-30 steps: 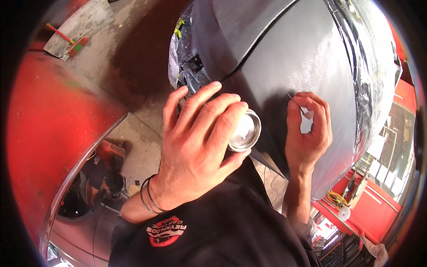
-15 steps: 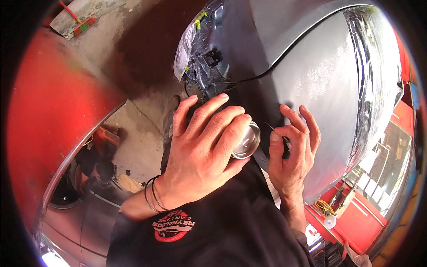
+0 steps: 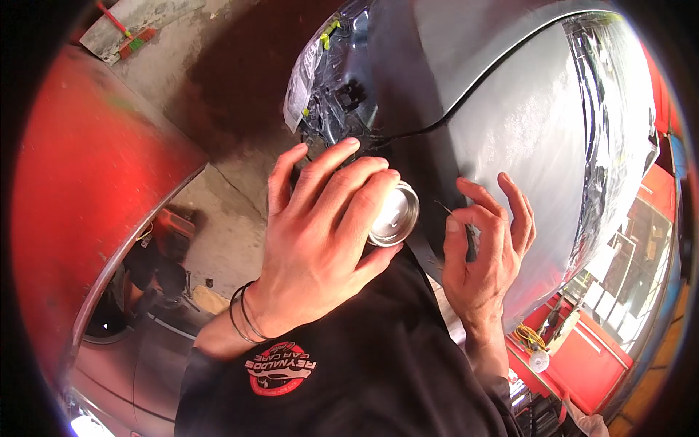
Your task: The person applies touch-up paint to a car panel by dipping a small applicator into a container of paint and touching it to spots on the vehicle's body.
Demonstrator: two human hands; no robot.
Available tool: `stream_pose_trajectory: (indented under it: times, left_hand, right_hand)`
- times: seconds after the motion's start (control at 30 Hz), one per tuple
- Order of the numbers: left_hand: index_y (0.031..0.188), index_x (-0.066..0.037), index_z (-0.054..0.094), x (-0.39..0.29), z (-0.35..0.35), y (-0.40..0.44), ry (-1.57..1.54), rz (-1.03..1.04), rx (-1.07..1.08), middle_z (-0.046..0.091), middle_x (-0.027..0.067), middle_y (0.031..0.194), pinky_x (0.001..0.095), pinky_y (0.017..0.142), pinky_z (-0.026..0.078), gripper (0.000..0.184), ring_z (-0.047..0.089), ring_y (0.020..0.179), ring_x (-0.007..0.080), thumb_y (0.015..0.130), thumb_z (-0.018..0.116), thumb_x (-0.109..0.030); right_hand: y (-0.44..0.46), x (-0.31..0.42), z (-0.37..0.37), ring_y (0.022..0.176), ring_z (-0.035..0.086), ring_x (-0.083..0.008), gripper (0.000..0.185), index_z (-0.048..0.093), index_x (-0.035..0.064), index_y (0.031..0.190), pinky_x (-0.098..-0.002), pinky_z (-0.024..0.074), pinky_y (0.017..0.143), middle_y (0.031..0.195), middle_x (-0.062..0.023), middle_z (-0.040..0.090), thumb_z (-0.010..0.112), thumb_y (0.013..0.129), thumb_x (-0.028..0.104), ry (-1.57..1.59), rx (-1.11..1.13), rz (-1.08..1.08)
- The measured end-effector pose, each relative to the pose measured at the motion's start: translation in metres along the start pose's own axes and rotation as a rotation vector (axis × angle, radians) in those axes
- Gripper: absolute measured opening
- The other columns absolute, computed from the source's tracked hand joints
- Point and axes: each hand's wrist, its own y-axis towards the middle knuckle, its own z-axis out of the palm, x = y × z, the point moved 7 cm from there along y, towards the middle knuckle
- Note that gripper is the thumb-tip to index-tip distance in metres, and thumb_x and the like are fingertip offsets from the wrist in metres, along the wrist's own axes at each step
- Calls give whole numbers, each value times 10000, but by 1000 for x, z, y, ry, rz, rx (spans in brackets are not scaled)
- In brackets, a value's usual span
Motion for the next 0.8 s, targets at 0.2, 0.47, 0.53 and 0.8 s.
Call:
stream_pose_trajectory:
  times: [0.2,0.47,0.53,0.8]
  left_hand:
    - [1498,-116,717,-9,11,19,2,46,12,730,68,1524,607,1301,367,802,623,1517,332,766,1022,-234]
    - [1511,-119,710,-18,20,25,-13,97,27,723,71,1528,617,1298,370,827,619,1518,347,754,1019,-241]
    - [1509,-119,711,-19,20,25,-14,88,37,723,71,1527,617,1295,376,821,618,1518,348,758,1019,-242]
    - [1489,-121,714,-11,19,21,-15,61,12,732,62,1511,604,1298,370,827,631,1505,333,736,1042,-218]
  right_hand:
    - [2,8,-15,1536,612,-437,236,790,117,1037,-513,451,1270,1454,-62,806,889,867,-14,168,-150,16]
    - [8,14,-10,1522,617,-406,264,804,135,1011,-513,466,1245,1442,-46,790,926,807,17,156,-132,-12]
    - [7,14,-11,1496,637,-401,264,801,131,1010,-505,482,1226,1419,-46,797,923,807,13,156,-124,-10]
    - [-2,-21,-11,1050,790,-300,215,782,63,1049,-401,617,932,1145,-92,833,872,904,-68,313,-212,245]
